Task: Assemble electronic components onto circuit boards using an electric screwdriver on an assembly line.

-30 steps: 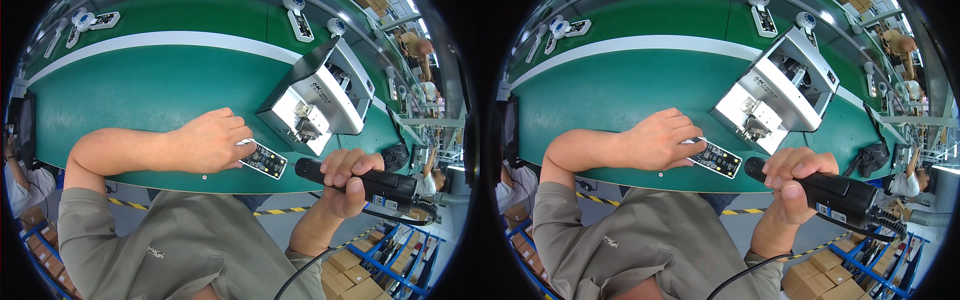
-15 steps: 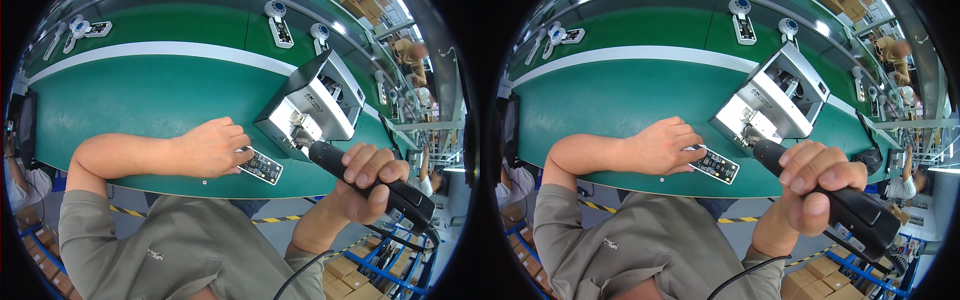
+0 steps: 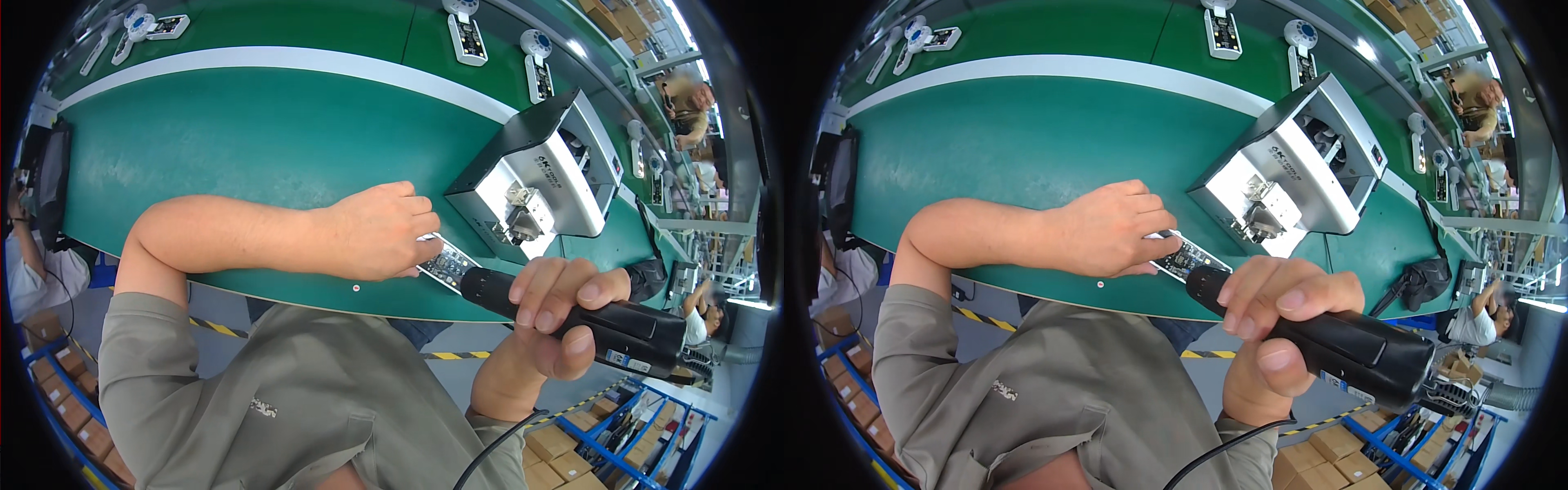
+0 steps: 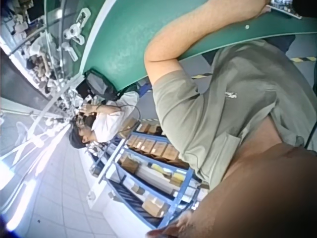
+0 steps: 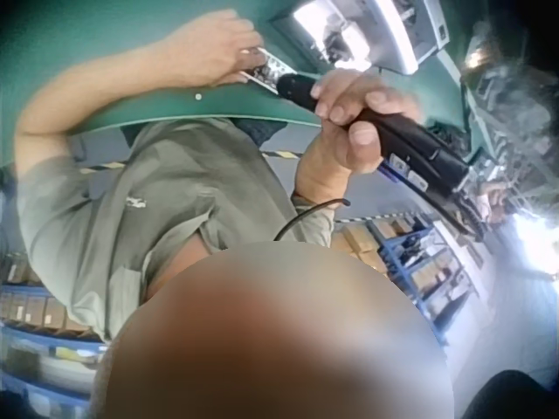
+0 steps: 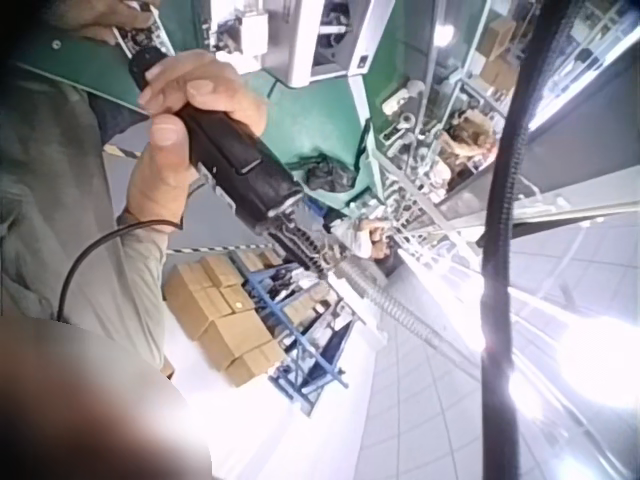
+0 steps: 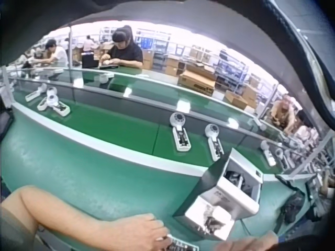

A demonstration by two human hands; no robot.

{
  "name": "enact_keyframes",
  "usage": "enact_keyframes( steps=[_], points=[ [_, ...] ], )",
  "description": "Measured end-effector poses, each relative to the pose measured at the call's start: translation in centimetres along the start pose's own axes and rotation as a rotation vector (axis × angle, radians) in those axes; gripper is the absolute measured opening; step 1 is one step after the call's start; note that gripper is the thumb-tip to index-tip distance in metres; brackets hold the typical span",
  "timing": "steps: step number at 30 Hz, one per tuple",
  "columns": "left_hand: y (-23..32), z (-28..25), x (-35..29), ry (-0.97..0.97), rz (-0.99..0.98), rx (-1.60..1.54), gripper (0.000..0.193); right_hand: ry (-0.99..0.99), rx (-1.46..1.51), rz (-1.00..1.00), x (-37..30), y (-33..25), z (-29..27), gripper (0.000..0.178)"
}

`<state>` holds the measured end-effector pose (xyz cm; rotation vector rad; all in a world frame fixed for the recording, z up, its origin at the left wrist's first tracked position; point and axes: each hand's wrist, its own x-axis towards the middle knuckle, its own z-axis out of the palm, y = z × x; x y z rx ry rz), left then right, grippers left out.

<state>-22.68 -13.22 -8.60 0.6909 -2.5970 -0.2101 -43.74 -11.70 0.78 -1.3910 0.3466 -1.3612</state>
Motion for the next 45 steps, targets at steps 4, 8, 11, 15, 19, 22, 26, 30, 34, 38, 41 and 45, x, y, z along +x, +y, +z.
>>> enact_keyframes(
  steps=[4,8,11,15,19,22,26,30,34,38,41,45],
  points=[
    [-0.1,0.1,-0.1,-0.044,-0.011,-0.016,0.033,-0.028,0.058,0.014,0.1,1.1,0.1,0.034],
    [0.0,0.1,-0.2,-0.032,-0.016,-0.038,0.033,-0.095,-0.020,0.015,0.0,1.5,0.0,0.029],
    [0.0,0.1,-0.1,-0.025,-0.019,-0.038,0.033,-0.126,-0.046,0.020,0.0,1.7,0.2,0.028],
    [0.0,0.0,0.0,-0.018,-0.018,-0.013,0.033,-0.151,-0.050,0.028,0.0,1.8,0.6,0.027],
    [0.0,-0.2,0.1,-0.013,-0.016,-0.023,0.032,-0.122,-0.061,0.068,-0.2,1.6,0.9,0.027],
    [0.0,0.1,-0.1,-0.021,-0.018,-0.023,0.032,-0.147,-0.089,0.032,0.2,0.7,0.7,0.026],
    [0.1,0.2,0.0,-0.014,-0.017,-0.015,0.031,0.049,-0.163,-0.173,1.3,-3.0,-1.9,0.025],
    [0.0,0.1,-0.1,0.002,-0.019,0.004,0.027,0.010,-0.244,-0.209,2.3,-3.4,-3.4,0.025],
    [0.0,-0.1,0.1,-0.013,-0.005,-0.001,0.028,-0.042,-0.286,-0.243,2.9,-2.4,-3.5,0.026],
    [0.0,-0.3,0.0,-0.017,-0.002,-0.020,0.031,-0.081,-0.273,-0.178,3.6,-2.0,-2.9,0.026],
    [-0.2,-0.2,0.2,-0.016,-0.002,-0.026,0.032,-0.072,-0.245,-0.144,3.0,-2.0,-2.6,0.027],
    [0.1,0.1,0.1,-0.030,-0.013,-0.042,0.032,0.013,-0.164,-0.090,0.1,-2.7,-2.4,0.028]
  ],
)
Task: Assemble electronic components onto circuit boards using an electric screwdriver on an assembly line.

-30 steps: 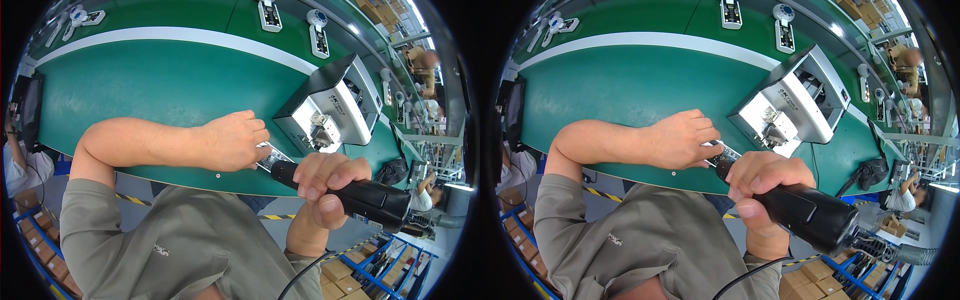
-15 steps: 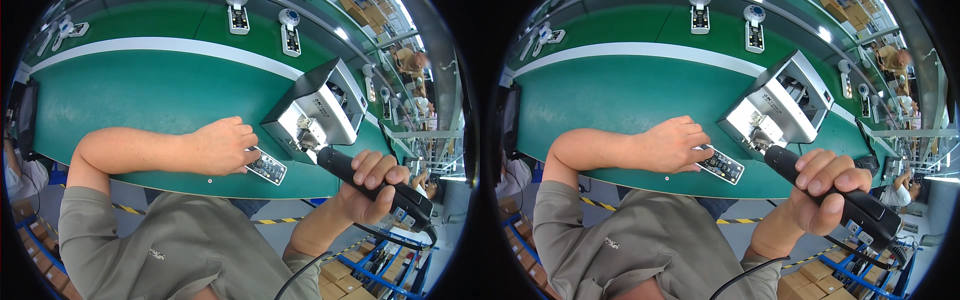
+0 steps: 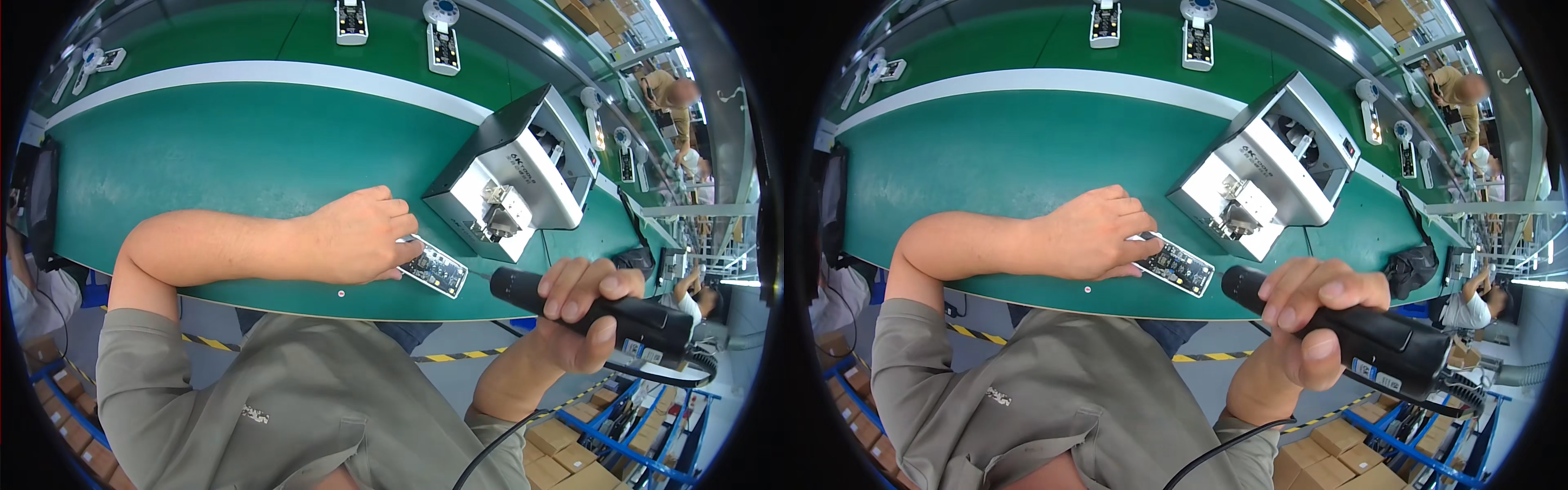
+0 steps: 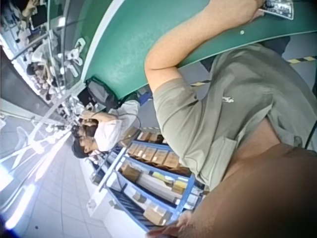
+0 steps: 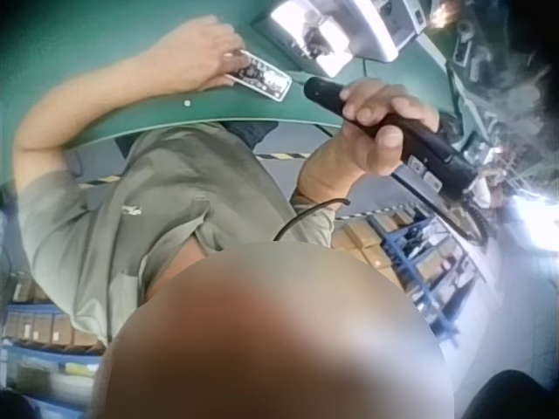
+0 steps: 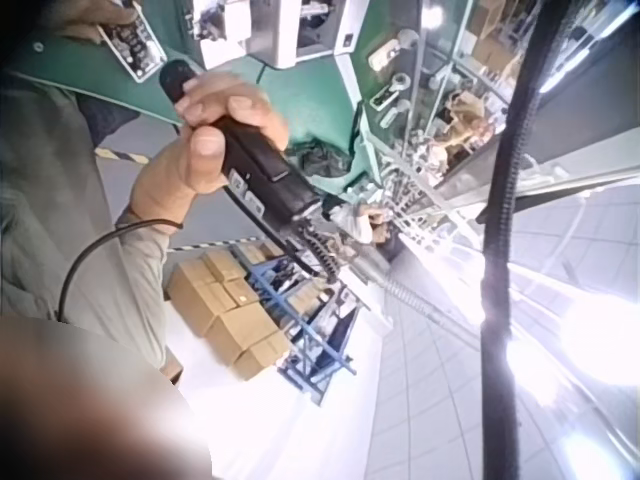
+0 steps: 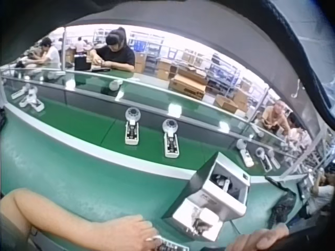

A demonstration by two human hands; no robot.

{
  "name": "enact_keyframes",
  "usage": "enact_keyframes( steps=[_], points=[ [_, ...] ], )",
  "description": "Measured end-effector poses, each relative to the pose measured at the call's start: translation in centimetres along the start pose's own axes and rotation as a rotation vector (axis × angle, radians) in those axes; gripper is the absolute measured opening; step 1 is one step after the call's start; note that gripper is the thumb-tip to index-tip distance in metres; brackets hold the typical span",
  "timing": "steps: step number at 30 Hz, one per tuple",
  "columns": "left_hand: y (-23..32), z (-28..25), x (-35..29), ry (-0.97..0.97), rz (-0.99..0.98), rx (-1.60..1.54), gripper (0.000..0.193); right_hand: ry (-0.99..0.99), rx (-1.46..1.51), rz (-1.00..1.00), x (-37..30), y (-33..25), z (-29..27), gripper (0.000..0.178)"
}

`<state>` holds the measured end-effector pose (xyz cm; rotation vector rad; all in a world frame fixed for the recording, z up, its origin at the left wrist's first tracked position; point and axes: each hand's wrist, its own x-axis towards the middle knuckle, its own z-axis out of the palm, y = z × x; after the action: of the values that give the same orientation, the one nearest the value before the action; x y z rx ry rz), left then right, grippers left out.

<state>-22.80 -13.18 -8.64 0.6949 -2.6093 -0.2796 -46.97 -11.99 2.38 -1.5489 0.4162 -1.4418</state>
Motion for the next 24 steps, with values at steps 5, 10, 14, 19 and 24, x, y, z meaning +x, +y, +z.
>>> enact_keyframes(
  steps=[5,10,14,19,24],
  points=[
    [-0.2,-0.5,-0.1,0.000,0.018,0.021,0.032,0.034,0.001,0.053,-2.6,-0.1,-0.7,0.030],
    [-0.1,-0.5,-0.1,0.007,0.021,0.042,0.032,0.008,-0.049,0.036,-3.4,0.2,-1.0,0.029],
    [-0.2,-0.3,0.0,0.039,0.031,0.069,0.033,0.025,-0.037,0.040,-3.6,0.7,-1.0,0.028],
    [-0.1,-0.3,0.0,0.041,0.029,0.065,0.033,0.033,-0.012,0.067,-3.9,1.0,-0.9,0.028],
    [-0.1,-0.6,-0.1,-0.002,0.008,0.026,0.032,0.041,0.007,0.096,-4.2,0.8,-0.6,0.029]
  ],
)
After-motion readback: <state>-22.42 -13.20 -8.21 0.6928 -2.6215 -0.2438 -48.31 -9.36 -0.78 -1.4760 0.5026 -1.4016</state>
